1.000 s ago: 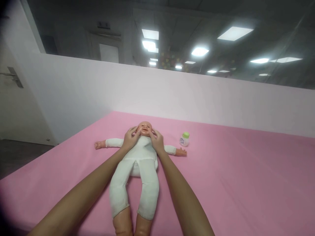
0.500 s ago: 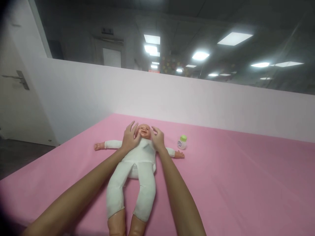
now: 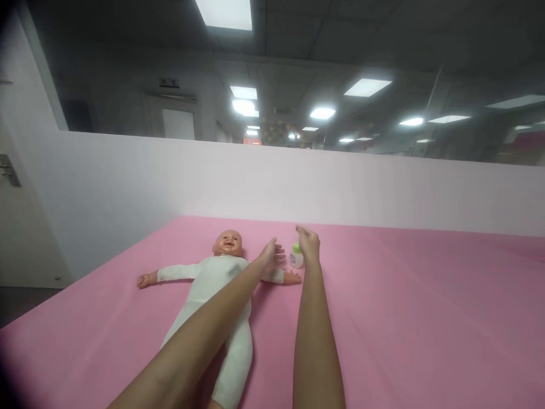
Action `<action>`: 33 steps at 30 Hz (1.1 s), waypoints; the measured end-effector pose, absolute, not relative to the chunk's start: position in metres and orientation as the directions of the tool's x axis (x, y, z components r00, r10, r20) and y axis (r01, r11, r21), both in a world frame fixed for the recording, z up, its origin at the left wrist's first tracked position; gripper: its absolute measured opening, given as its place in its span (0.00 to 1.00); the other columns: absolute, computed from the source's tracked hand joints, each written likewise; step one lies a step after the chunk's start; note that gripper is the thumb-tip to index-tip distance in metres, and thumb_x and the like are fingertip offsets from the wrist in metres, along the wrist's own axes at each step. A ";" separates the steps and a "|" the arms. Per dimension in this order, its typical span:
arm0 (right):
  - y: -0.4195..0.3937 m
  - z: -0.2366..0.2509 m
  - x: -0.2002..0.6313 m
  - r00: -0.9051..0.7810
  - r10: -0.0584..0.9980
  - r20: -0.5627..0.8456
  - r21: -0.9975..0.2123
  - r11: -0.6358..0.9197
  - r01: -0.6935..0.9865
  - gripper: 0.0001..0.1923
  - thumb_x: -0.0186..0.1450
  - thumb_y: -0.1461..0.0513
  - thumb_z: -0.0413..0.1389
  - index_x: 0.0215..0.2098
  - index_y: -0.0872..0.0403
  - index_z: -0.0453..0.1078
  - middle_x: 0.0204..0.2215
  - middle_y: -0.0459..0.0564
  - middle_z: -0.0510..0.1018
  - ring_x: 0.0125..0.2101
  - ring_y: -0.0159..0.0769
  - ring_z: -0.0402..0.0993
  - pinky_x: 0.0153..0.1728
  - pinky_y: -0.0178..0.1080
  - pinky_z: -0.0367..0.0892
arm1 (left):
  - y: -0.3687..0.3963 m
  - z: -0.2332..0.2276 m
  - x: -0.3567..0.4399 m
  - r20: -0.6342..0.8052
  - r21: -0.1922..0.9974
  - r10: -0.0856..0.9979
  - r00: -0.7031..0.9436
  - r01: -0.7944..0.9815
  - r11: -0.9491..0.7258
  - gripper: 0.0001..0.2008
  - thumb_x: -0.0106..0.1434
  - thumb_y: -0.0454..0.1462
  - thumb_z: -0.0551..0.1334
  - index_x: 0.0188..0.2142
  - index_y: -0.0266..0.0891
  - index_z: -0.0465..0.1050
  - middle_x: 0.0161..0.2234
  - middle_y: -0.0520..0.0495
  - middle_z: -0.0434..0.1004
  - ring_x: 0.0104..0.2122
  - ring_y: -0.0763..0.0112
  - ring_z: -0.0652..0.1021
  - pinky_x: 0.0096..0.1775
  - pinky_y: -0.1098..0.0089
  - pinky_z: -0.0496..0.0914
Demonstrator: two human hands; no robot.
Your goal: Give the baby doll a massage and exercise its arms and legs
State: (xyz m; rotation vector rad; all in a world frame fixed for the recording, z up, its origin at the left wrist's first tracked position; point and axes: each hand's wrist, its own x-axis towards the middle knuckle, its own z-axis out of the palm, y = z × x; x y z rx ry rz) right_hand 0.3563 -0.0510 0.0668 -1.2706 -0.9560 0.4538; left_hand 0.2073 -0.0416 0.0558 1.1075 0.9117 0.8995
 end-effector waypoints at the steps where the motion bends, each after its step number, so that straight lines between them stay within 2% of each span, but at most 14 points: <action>1: -0.053 0.061 0.362 0.541 0.783 0.306 -0.950 0.216 0.225 0.20 0.60 0.58 0.56 0.48 0.53 0.79 0.54 0.53 0.80 0.56 0.44 0.74 0.55 0.44 0.70 | -0.040 0.053 0.214 -0.149 0.963 0.926 0.348 -0.163 0.216 0.27 0.71 0.55 0.47 0.49 0.37 0.71 0.53 0.32 0.75 0.51 0.55 0.79 0.52 0.57 0.75; 3: -0.056 0.050 0.370 0.501 0.842 0.202 -0.968 0.096 0.230 0.23 0.57 0.62 0.59 0.51 0.52 0.78 0.53 0.55 0.80 0.52 0.44 0.76 0.50 0.44 0.73 | -0.037 0.051 0.224 -0.146 0.948 0.930 0.336 -0.221 0.228 0.29 0.72 0.55 0.43 0.54 0.37 0.69 0.59 0.33 0.72 0.57 0.56 0.75 0.56 0.58 0.72; 5: -0.057 0.041 0.373 0.463 0.879 0.115 -0.978 0.019 0.206 0.27 0.54 0.65 0.61 0.53 0.50 0.77 0.48 0.56 0.82 0.44 0.44 0.80 0.42 0.44 0.76 | -0.033 0.051 0.231 -0.140 0.936 0.933 0.331 -0.263 0.234 0.30 0.73 0.55 0.42 0.57 0.38 0.67 0.63 0.34 0.68 0.61 0.58 0.72 0.60 0.60 0.68; 7: -0.056 0.034 0.373 0.443 0.893 0.078 -0.983 -0.006 0.184 0.28 0.53 0.65 0.62 0.54 0.48 0.76 0.42 0.54 0.83 0.38 0.42 0.81 0.36 0.43 0.76 | -0.030 0.050 0.235 -0.132 0.927 0.935 0.330 -0.293 0.234 0.31 0.73 0.55 0.42 0.59 0.38 0.66 0.66 0.35 0.65 0.64 0.59 0.69 0.62 0.60 0.65; 9: -0.053 0.031 0.372 0.428 0.901 0.075 -0.985 0.001 0.172 0.28 0.53 0.65 0.62 0.53 0.49 0.76 0.40 0.53 0.83 0.36 0.41 0.81 0.34 0.42 0.77 | -0.028 0.048 0.237 -0.111 0.920 0.937 0.331 -0.323 0.223 0.32 0.72 0.56 0.42 0.61 0.39 0.66 0.67 0.36 0.63 0.65 0.61 0.68 0.64 0.62 0.63; 11: -0.049 0.030 0.369 0.417 0.904 0.096 -0.985 0.026 0.170 0.28 0.53 0.64 0.63 0.53 0.50 0.76 0.39 0.52 0.83 0.36 0.42 0.82 0.37 0.44 0.77 | -0.028 0.045 0.239 -0.081 0.910 0.939 0.334 -0.359 0.206 0.33 0.72 0.57 0.41 0.61 0.40 0.66 0.68 0.38 0.63 0.66 0.64 0.67 0.65 0.65 0.61; 13: -0.045 0.028 0.367 0.412 0.901 0.135 -0.982 0.068 0.174 0.29 0.53 0.64 0.63 0.54 0.49 0.76 0.43 0.52 0.83 0.42 0.43 0.82 0.43 0.46 0.77 | -0.029 0.042 0.240 -0.062 0.900 0.940 0.335 -0.388 0.198 0.35 0.71 0.59 0.40 0.62 0.41 0.66 0.69 0.39 0.61 0.67 0.65 0.64 0.66 0.66 0.58; 17: -0.039 0.019 0.357 0.409 0.839 0.359 -0.933 0.315 0.173 0.23 0.57 0.61 0.60 0.52 0.50 0.78 0.55 0.52 0.79 0.57 0.44 0.74 0.60 0.48 0.68 | -0.033 0.040 0.242 -0.045 0.864 0.939 0.341 -0.459 0.208 0.40 0.68 0.63 0.40 0.63 0.42 0.67 0.69 0.41 0.61 0.69 0.62 0.62 0.68 0.62 0.56; 20: -0.035 0.005 0.345 0.454 0.761 0.463 -0.879 0.462 0.120 0.18 0.60 0.56 0.59 0.45 0.53 0.81 0.58 0.56 0.77 0.60 0.46 0.72 0.62 0.49 0.66 | -0.036 0.041 0.241 -0.055 0.760 0.939 0.339 -0.596 0.260 0.42 0.68 0.64 0.40 0.62 0.37 0.68 0.68 0.37 0.64 0.68 0.61 0.64 0.68 0.65 0.56; 23: -0.034 -0.005 0.335 0.506 0.685 0.525 -0.830 0.543 0.126 0.17 0.60 0.54 0.59 0.42 0.54 0.81 0.56 0.57 0.78 0.58 0.47 0.73 0.60 0.49 0.68 | -0.037 0.041 0.239 -0.109 0.682 0.940 0.324 -0.664 0.308 0.41 0.69 0.61 0.40 0.61 0.33 0.69 0.64 0.33 0.68 0.66 0.61 0.68 0.65 0.67 0.62; 27: -0.034 -0.005 0.329 0.543 0.629 0.556 -0.813 0.548 0.198 0.15 0.60 0.55 0.57 0.37 0.54 0.81 0.50 0.57 0.81 0.53 0.47 0.76 0.57 0.49 0.70 | -0.038 0.043 0.234 -0.137 0.685 0.938 0.318 -0.653 0.321 0.38 0.71 0.59 0.41 0.59 0.33 0.71 0.62 0.31 0.71 0.64 0.60 0.71 0.61 0.66 0.68; 30: -0.034 -0.002 0.333 0.537 0.629 0.562 -0.820 0.509 0.262 0.14 0.59 0.56 0.57 0.36 0.53 0.81 0.48 0.56 0.82 0.51 0.47 0.77 0.57 0.50 0.70 | -0.037 0.046 0.228 -0.139 0.704 0.937 0.321 -0.634 0.322 0.38 0.71 0.58 0.41 0.59 0.33 0.71 0.61 0.31 0.72 0.62 0.59 0.72 0.59 0.66 0.71; 33: -0.035 0.001 0.343 0.483 0.667 0.568 -0.823 0.458 0.336 0.14 0.58 0.57 0.58 0.38 0.52 0.82 0.48 0.55 0.83 0.56 0.49 0.74 0.61 0.52 0.65 | -0.035 0.053 0.218 -0.114 0.736 0.937 0.331 -0.605 0.303 0.37 0.71 0.57 0.41 0.60 0.32 0.71 0.62 0.30 0.71 0.62 0.57 0.72 0.60 0.63 0.70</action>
